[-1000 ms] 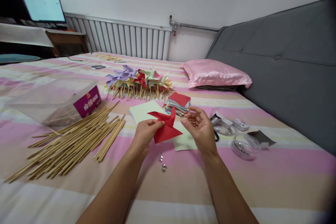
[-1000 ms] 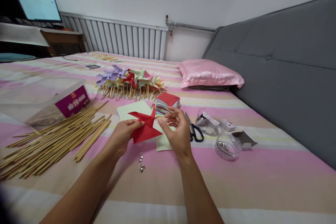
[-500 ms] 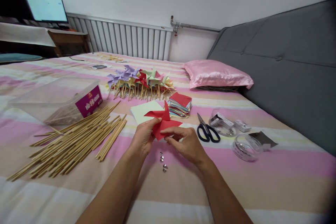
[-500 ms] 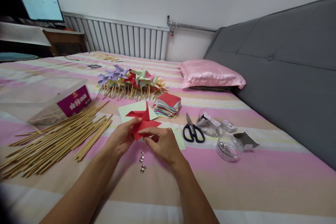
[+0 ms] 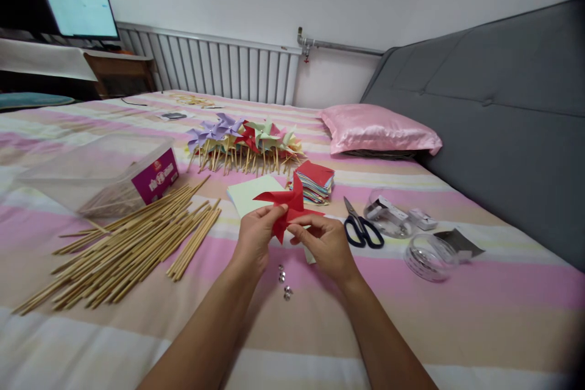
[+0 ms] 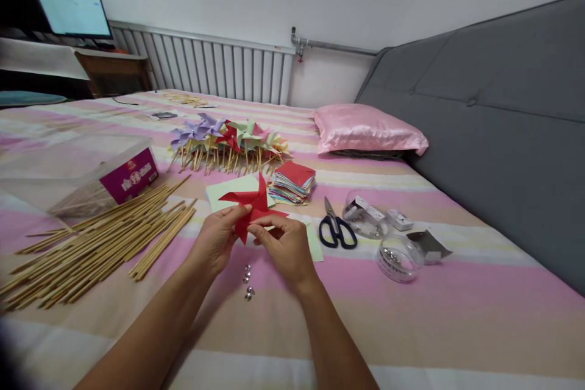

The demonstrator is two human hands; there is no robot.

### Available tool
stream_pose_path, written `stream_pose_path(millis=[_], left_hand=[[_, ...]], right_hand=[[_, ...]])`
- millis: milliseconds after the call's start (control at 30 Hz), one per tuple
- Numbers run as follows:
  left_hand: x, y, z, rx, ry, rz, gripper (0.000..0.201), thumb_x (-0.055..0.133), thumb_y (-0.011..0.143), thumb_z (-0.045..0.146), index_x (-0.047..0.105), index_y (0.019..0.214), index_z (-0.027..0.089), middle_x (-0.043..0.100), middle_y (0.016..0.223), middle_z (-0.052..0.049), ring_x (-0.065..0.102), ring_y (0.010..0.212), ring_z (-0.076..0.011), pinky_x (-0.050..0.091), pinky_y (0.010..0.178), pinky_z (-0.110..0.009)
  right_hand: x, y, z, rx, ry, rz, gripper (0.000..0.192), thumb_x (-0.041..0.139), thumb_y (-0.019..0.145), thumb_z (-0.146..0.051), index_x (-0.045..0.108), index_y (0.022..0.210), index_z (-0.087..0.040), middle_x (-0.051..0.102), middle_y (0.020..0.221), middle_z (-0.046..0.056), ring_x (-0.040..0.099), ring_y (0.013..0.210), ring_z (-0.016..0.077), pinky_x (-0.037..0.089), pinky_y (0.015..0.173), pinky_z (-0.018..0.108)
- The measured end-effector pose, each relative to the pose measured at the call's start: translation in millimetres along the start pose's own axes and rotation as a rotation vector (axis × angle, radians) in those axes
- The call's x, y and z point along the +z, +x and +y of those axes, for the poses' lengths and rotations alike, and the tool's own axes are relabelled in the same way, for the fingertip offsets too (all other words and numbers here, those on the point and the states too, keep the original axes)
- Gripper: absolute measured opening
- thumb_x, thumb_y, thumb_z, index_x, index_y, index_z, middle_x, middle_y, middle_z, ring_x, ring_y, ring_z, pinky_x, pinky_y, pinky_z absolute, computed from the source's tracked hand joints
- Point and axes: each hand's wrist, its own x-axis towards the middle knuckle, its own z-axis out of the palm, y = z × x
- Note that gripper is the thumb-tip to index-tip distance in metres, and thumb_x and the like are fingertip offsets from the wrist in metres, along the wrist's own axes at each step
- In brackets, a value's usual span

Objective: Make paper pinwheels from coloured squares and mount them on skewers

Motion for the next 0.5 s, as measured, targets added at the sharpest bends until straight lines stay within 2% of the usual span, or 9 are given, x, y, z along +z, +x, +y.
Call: stream_pose_path(millis=[100, 300, 367, 500], left_hand=[[2.1, -0.8, -0.9, 0.063, 0.019, 0.023, 0.02, 0.074, 0.054, 0.027, 0.06, 0.053, 0.013, 0.056, 0.049, 0.003, 0.044, 0.045, -0.0068, 0.031, 0.048, -0.021], [4.2, -1.2, -2.0, 0.092, 0.018, 0.043, 0.016, 0.074, 0.054, 0.024, 0.063, 0.057, 0.013, 0.059, 0.053, 0.002, 0.047, 0.049, -0.0075, 0.033, 0.05, -0.021], [4.7, -1.6, -3.0, 0.097, 0.027, 0.028, 0.016, 0.074, 0.055, 0.024, 0.064, 0.057, 0.013, 0.06, 0.054, 0.001, 0.048, 0.05, -0.0079, 0.034, 0.051, -0.021], [5.3, -2.3, -5.9, 0.11, 0.046, 0.006, 0.016, 0.075, 0.056, 0.026, 0.066, 0.059, 0.012, 0.063, 0.057, -0.001, 0.05, 0.051, -0.0085, 0.036, 0.054, -0.021]], right_hand=[[1.9, 1.0, 0.6, 0.033, 0.005, 0.048, 0.019, 0.066, 0.073, -0.038, 0.069, 0.074, -0.019, 0.068, 0.068, 0.001, 0.064, 0.055, 0.0143, 0.049, 0.052, 0.025], [5.4, 1.8, 2.0, 0.095, -0.021, 0.176, 0.023, 0.065, 0.072, -0.041, 0.068, 0.075, -0.018, 0.065, 0.06, 0.001, 0.064, 0.058, 0.0156, 0.046, 0.051, 0.023], [5.8, 2.0, 2.2, 0.088, -0.027, 0.211, 0.023, 0.066, 0.072, -0.041, 0.068, 0.074, -0.018, 0.065, 0.064, 0.002, 0.064, 0.058, 0.0151, 0.046, 0.051, 0.023], [5.4, 2.6, 2.3, 0.055, -0.03, 0.281, 0.023, 0.066, 0.071, -0.04, 0.068, 0.071, -0.017, 0.064, 0.089, 0.005, 0.061, 0.056, 0.0112, 0.046, 0.05, 0.023]])
